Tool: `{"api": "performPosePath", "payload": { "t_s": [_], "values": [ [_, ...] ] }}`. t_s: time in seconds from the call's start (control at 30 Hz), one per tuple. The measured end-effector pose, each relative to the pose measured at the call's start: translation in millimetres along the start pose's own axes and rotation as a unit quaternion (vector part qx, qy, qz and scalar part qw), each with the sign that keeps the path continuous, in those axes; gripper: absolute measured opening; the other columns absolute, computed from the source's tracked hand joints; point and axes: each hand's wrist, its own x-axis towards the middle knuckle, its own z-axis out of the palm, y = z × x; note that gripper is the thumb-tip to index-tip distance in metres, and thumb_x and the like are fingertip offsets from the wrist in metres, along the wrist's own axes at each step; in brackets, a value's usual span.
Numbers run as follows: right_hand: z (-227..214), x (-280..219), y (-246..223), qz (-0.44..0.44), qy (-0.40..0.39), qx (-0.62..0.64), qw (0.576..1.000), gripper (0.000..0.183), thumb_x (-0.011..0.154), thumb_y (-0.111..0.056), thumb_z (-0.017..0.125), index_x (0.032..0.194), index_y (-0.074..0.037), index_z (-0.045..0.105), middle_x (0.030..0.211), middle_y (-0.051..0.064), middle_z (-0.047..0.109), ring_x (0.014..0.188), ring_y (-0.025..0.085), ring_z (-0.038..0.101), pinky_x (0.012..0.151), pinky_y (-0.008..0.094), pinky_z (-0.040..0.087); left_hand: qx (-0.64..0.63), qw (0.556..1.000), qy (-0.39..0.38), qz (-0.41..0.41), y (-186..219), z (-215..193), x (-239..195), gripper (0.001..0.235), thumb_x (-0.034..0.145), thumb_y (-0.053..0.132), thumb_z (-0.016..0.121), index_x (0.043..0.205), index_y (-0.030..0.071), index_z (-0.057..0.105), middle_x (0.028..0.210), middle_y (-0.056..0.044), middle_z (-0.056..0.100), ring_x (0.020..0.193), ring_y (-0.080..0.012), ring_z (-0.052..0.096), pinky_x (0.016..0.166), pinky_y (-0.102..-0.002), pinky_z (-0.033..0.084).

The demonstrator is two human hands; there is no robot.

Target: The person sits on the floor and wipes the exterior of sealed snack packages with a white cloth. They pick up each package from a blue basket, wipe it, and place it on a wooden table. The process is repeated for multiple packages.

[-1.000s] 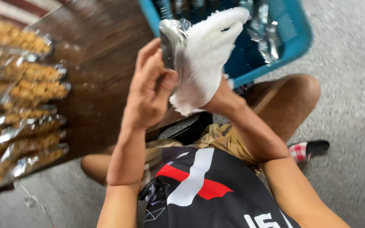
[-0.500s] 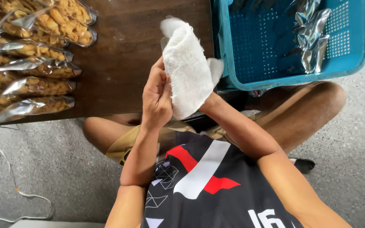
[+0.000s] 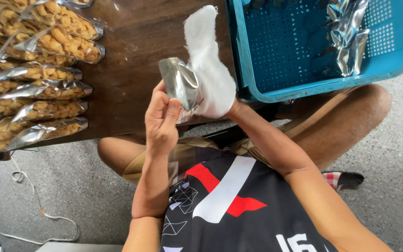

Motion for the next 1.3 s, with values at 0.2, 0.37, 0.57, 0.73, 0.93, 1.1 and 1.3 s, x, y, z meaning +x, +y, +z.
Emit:
{"api": "performPosePath", "payload": {
  "t_s": [0.2,0.37,0.57,0.73,0.93,1.1,1.3],
  "values": [
    [-17,-8,5,-0.034,0.027,-0.045,0.998,0.085,0.072,-0.027,0.092,0.144,-0.005,0.051,0.136,0.016,0.059,0.124,0.032,0.058,0.106,0.042,0.046,-0.021,0.998,-0.064,0.005,20,-31,11,0.029,0.106,0.03,0.063,0.105,0.001,0.067,0.151,-0.016,0.052,0.129,-0.0155,0.055,0.118,-0.029,0.044],
    [-17,-12,-29,0.155,-0.161,0.042,0.974,0.069,0.074,-0.027,0.085,0.136,-0.011,0.058,0.108,0.008,0.072,0.095,0.022,0.07,0.085,0.032,0.058,0.002,0.993,-0.11,0.043,17,-37,42,0.085,0.082,0.037,0.091,0.146,0.009,0.04,0.153,-0.01,0.041,0.139,-0.017,0.048,0.118,-0.033,0.041],
    [-46,-4,-60,0.049,-0.124,0.069,0.989,0.058,0.076,-0.014,0.086,0.128,-0.006,0.063,0.111,0.009,0.071,0.093,0.021,0.068,0.083,0.034,0.056,0.121,0.988,-0.09,-0.026,8,-41,43,0.073,0.081,0.018,0.098,0.136,0.002,0.053,0.123,-0.014,0.069,0.112,-0.024,0.069,0.098,-0.036,0.06],
    [-35,-11,-58,0.142,-0.031,0.287,0.947,0.042,0.091,-0.006,0.082,0.128,-0.006,0.064,0.115,0.01,0.067,0.098,0.022,0.064,0.085,0.035,0.056,0.528,0.847,-0.067,-0.011,13,-29,26,0.074,0.069,0.028,0.102,0.119,0.004,0.053,0.083,-0.013,0.073,0.075,-0.0256,0.073,0.068,-0.035,0.058],
    [-28,-16,-29,-0.007,-0.034,-0.024,0.999,0.035,0.09,-0.011,0.08,0.122,-0.011,0.068,0.115,0.007,0.072,0.104,0.026,0.071,0.089,0.038,0.057,0.491,0.87,-0.03,-0.011,11,-13,20,0.066,0.071,0.03,0.096,0.119,0.008,0.056,0.086,-0.01,0.075,0.075,-0.0248,0.077,0.068,-0.036,0.061],
    [-33,-16,-29,-0.016,-0.052,-0.152,0.987,0.036,0.079,-0.016,0.082,0.113,-0.012,0.071,0.107,0.011,0.072,0.096,0.033,0.069,0.08,0.043,0.055,0.531,0.845,-0.061,-0.038,7,-14,24,0.077,0.056,0.035,0.104,0.11,0.006,0.058,0.084,-0.015,0.074,0.078,-0.0324,0.073,0.067,-0.04,0.057],
    [-26,-16,-9,0.034,-0.074,-0.128,0.988,0.024,0.083,-0.009,0.077,0.107,-0.01,0.071,0.099,0.011,0.071,0.09,0.033,0.069,0.077,0.043,0.054,0.419,0.901,-0.059,-0.098,-20,-25,35,0.074,0.066,0.039,0.097,0.115,0.005,0.054,0.099,-0.009,0.076,0.092,-0.0181,0.077,0.081,-0.034,0.063]
  ]
}}
